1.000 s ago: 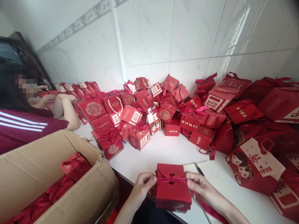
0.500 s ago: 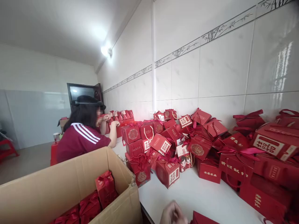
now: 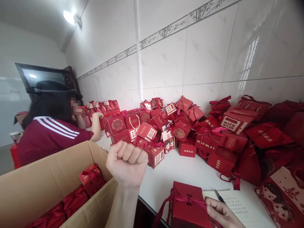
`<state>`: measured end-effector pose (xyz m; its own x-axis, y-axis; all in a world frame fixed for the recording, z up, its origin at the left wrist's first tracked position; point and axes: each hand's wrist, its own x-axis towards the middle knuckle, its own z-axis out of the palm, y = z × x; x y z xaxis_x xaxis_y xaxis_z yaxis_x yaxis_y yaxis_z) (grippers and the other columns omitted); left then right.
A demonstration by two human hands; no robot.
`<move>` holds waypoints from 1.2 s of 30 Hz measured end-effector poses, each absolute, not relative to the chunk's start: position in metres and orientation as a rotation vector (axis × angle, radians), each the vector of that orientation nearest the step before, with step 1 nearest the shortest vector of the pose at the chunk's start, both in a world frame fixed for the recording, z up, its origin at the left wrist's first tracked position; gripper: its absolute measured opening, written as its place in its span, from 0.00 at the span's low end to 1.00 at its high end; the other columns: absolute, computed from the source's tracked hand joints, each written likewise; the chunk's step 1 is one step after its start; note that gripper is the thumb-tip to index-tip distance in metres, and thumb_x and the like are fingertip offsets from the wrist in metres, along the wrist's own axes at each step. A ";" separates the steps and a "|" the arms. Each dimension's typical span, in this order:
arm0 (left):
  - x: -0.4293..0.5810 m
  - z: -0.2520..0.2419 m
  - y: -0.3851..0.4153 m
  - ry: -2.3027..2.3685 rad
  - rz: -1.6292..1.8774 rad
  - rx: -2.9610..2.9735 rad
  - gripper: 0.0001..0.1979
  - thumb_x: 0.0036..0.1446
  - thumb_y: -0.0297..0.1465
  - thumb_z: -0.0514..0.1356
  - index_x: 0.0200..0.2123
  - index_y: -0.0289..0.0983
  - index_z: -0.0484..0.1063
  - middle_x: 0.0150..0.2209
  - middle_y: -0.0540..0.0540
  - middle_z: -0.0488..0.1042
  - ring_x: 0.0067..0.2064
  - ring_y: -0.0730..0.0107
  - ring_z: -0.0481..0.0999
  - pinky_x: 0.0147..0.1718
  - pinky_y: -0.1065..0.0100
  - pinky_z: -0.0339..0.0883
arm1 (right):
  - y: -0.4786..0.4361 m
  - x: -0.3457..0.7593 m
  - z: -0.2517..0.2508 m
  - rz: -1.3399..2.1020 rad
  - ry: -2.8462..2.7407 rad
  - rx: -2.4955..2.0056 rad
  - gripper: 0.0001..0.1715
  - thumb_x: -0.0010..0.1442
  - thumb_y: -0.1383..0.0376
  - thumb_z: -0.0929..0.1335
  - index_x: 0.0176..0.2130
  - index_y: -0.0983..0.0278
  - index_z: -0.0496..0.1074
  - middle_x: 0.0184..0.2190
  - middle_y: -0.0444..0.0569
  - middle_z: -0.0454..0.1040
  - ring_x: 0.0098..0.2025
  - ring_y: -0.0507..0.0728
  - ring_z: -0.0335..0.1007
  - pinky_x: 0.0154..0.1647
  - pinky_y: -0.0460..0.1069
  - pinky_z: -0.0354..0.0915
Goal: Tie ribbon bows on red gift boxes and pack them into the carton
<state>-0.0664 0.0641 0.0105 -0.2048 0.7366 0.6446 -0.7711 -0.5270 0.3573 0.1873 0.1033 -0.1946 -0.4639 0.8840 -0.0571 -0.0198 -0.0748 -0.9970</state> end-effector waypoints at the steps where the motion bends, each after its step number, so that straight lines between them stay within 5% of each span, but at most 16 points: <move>1: -0.066 0.002 0.069 -0.014 1.858 1.009 0.23 0.54 0.27 0.50 0.15 0.37 0.37 0.13 0.57 0.33 0.14 0.79 0.33 0.12 0.72 0.38 | 0.102 0.188 -0.193 1.613 -1.507 -0.950 0.33 0.48 0.39 0.67 0.20 0.64 0.58 0.15 0.39 0.56 0.19 0.46 0.47 0.23 0.45 0.45; 7: -0.054 -0.088 0.091 0.899 1.262 1.605 0.18 0.55 0.43 0.55 0.21 0.36 0.62 0.22 0.52 0.61 0.26 0.74 0.61 0.27 0.71 0.57 | 0.093 0.189 -0.173 1.602 -1.487 -0.923 0.29 0.50 0.44 0.69 0.21 0.64 0.57 0.17 0.39 0.57 0.20 0.47 0.48 0.23 0.45 0.44; 13: -0.043 -0.161 0.082 1.168 0.959 1.513 0.17 0.57 0.45 0.51 0.27 0.38 0.58 0.25 0.55 0.59 0.29 0.73 0.61 0.31 0.71 0.56 | 0.092 0.193 -0.167 1.596 -1.463 -0.993 0.28 0.48 0.45 0.71 0.21 0.64 0.61 0.18 0.39 0.59 0.21 0.47 0.52 0.25 0.46 0.47; 19: -0.050 -0.150 0.088 1.047 0.876 1.426 0.19 0.54 0.45 0.56 0.25 0.36 0.59 0.23 0.56 0.57 0.25 0.78 0.57 0.25 0.73 0.51 | 0.088 0.196 -0.159 1.588 -1.474 -1.015 0.23 0.52 0.49 0.70 0.24 0.64 0.64 0.22 0.42 0.65 0.25 0.50 0.59 0.30 0.47 0.53; 26: -0.050 -0.154 0.086 0.854 0.917 1.142 0.22 0.50 0.40 0.62 0.22 0.37 0.51 0.21 0.57 0.57 0.22 0.80 0.57 0.22 0.75 0.51 | 0.089 0.195 -0.160 1.559 -1.483 -1.030 0.24 0.53 0.49 0.70 0.23 0.64 0.63 0.18 0.40 0.62 0.22 0.48 0.55 0.27 0.46 0.50; 36: -0.053 -0.161 0.091 0.825 0.853 1.126 0.19 0.51 0.41 0.60 0.19 0.36 0.56 0.19 0.56 0.57 0.21 0.81 0.56 0.21 0.74 0.50 | 0.094 0.200 -0.154 1.598 -1.576 -0.998 0.23 0.54 0.50 0.70 0.22 0.65 0.64 0.19 0.41 0.64 0.23 0.48 0.57 0.27 0.46 0.51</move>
<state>-0.0534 0.0910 -0.1612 0.4394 0.8901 -0.1209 -0.1507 0.2057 0.9669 0.2001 0.0936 -0.1539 -0.4814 0.8742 -0.0628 0.0510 -0.0436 -0.9977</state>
